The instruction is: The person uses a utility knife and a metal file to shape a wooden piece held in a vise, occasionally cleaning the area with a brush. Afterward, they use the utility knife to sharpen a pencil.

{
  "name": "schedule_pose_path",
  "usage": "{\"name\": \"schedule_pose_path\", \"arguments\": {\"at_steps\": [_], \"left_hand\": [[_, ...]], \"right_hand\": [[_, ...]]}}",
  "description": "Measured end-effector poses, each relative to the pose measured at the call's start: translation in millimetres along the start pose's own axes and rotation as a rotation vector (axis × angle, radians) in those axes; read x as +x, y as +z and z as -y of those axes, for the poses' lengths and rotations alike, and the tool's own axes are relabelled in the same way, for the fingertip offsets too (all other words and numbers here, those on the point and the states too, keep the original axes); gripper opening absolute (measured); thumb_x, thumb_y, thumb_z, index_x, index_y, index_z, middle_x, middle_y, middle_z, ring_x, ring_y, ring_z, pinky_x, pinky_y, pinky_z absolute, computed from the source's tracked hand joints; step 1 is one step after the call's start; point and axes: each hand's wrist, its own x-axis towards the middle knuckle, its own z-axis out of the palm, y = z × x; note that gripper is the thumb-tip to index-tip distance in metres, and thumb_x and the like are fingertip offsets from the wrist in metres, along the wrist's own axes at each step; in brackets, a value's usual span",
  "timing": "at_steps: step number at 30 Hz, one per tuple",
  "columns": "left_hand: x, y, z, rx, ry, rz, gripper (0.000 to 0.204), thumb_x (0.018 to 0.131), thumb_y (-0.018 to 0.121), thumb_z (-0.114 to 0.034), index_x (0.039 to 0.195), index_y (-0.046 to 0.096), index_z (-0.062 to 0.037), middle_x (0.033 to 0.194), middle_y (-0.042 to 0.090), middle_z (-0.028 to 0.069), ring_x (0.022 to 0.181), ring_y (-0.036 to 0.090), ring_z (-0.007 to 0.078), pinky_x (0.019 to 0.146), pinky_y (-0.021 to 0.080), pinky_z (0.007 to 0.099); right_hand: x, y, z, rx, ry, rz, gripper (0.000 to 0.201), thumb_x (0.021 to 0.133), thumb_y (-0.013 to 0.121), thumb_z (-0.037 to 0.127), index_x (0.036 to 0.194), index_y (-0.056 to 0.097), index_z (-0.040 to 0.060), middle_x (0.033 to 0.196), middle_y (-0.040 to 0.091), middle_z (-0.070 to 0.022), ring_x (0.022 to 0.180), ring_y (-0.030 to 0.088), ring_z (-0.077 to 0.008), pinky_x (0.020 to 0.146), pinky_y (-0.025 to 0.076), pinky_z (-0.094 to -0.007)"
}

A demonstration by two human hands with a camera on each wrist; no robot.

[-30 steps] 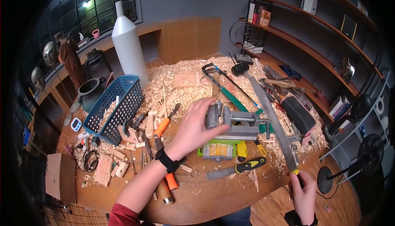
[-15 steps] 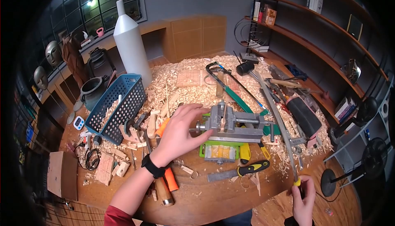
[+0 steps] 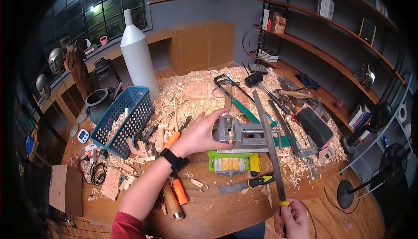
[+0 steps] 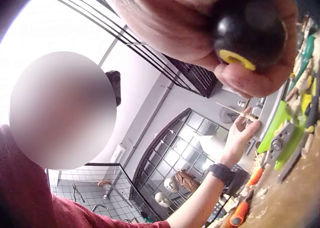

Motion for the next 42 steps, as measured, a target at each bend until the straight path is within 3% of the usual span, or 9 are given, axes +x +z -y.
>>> {"name": "schedule_pose_path", "arguments": {"at_steps": [7, 9, 11, 19, 22, 30, 32, 38, 42], "left_hand": [[-26, 28, -13, 0.232, -0.058, -0.433, 0.101, 0.068, 0.09, -0.04, 0.149, 0.04, -0.004, 0.103, 0.072, 0.0231, 0.103, 0.068, 0.0387, 0.111, 0.039, 0.0548], [-28, 30, -28, 0.315, -0.259, -0.471, 0.104, 0.069, 0.088, -0.04, 0.149, 0.035, -0.0007, 0.098, 0.073, 0.0201, 0.096, 0.071, 0.0365, 0.114, 0.031, 0.0635], [-32, 31, -41, 0.373, -0.307, -0.469, 0.105, 0.07, 0.088, -0.04, 0.15, 0.034, 0.0005, 0.094, 0.073, 0.0187, 0.091, 0.072, 0.0355, 0.111, 0.035, 0.063], [-59, 23, -55, 0.339, -0.271, -0.394, 0.107, 0.071, 0.089, -0.041, 0.15, 0.033, 0.004, 0.082, 0.07, 0.0197, 0.081, 0.07, 0.0384, 0.101, 0.046, 0.0529], [-60, 25, -50, 0.4, -0.189, -0.461, 0.102, 0.073, 0.09, -0.037, 0.149, 0.036, 0.0039, 0.075, 0.066, 0.0194, 0.074, 0.068, 0.0386, 0.073, 0.055, 0.0439], [-61, 29, -46, 0.359, -0.166, -0.503, 0.109, 0.071, 0.092, -0.036, 0.151, 0.03, 0.0057, 0.075, 0.064, 0.0173, 0.069, 0.069, 0.0363, 0.067, 0.055, 0.0428], [-60, 26, -51, 0.327, -0.239, -0.468, 0.116, 0.07, 0.092, -0.037, 0.153, 0.024, 0.0063, 0.085, 0.069, 0.0211, 0.076, 0.071, 0.0375, 0.071, 0.057, 0.0427], [-61, 29, -42, 0.295, -0.257, -0.508, 0.115, 0.066, 0.095, -0.039, 0.149, 0.027, 0.0015, 0.105, 0.071, 0.0289, 0.093, 0.073, 0.0409, 0.076, 0.058, 0.0435], [-61, 31, -45, 0.314, -0.245, -0.523, 0.108, 0.065, 0.096, -0.036, 0.145, 0.032, -0.0015, 0.104, 0.072, 0.0287, 0.094, 0.073, 0.0414, 0.077, 0.058, 0.0441]], "right_hand": [[27, 10, -7, -0.084, 0.004, 0.073, 0.023, 0.109, 0.049, 0.014, 0.131, 0.052, 0.0089, 0.066, 0.045, 0.0028, 0.047, 0.041, -0.0059, 0.044, 0.032, -0.02], [35, 13, -1, -0.063, -0.001, 0.127, 0.037, 0.106, 0.054, 0.01, 0.141, 0.049, 0.0039, 0.069, 0.051, -0.0006, 0.052, 0.046, -0.007, 0.047, 0.037, -0.0238], [41, 16, 9, -0.193, 0.025, 0.26, 0.051, 0.107, 0.048, 0.008, 0.155, 0.029, 0.0113, 0.072, 0.049, -0.0006, 0.051, 0.044, -0.0077, 0.047, 0.039, -0.0226], [48, 18, 37, -0.384, 0.003, 0.274, 0.044, 0.107, 0.053, 0.013, 0.15, 0.044, 0.0111, 0.07, 0.053, -0.0004, 0.055, 0.052, -0.0081, 0.051, 0.043, -0.0253], [47, 18, 55, -0.507, 0.049, 0.267, 0.042, 0.105, 0.056, 0.016, 0.147, 0.049, 0.0126, 0.073, 0.059, -0.0053, 0.06, 0.057, -0.0126, 0.058, 0.046, -0.0296], [56, 2, 76, -0.765, -0.071, 0.337, 0.04, 0.105, 0.056, 0.016, 0.144, 0.049, 0.013, 0.078, 0.06, -0.0092, 0.07, 0.06, -0.0183, 0.065, 0.048, -0.033], [69, 10, 95, -0.776, 0.04, 0.372, 0.038, 0.105, 0.055, 0.015, 0.142, 0.05, 0.0141, 0.081, 0.061, -0.01, 0.071, 0.06, -0.0189, 0.067, 0.048, -0.0341], [54, -11, 107, -0.927, -0.049, 0.384, 0.037, 0.105, 0.055, 0.017, 0.142, 0.049, 0.0146, 0.085, 0.063, -0.0117, 0.076, 0.064, -0.0209, 0.069, 0.05, -0.0347], [69, -2, 100, -0.871, -0.018, 0.409, 0.039, 0.105, 0.056, 0.018, 0.142, 0.047, 0.0129, 0.084, 0.064, -0.0143, 0.075, 0.065, -0.0258, 0.069, 0.05, -0.0349]]}}
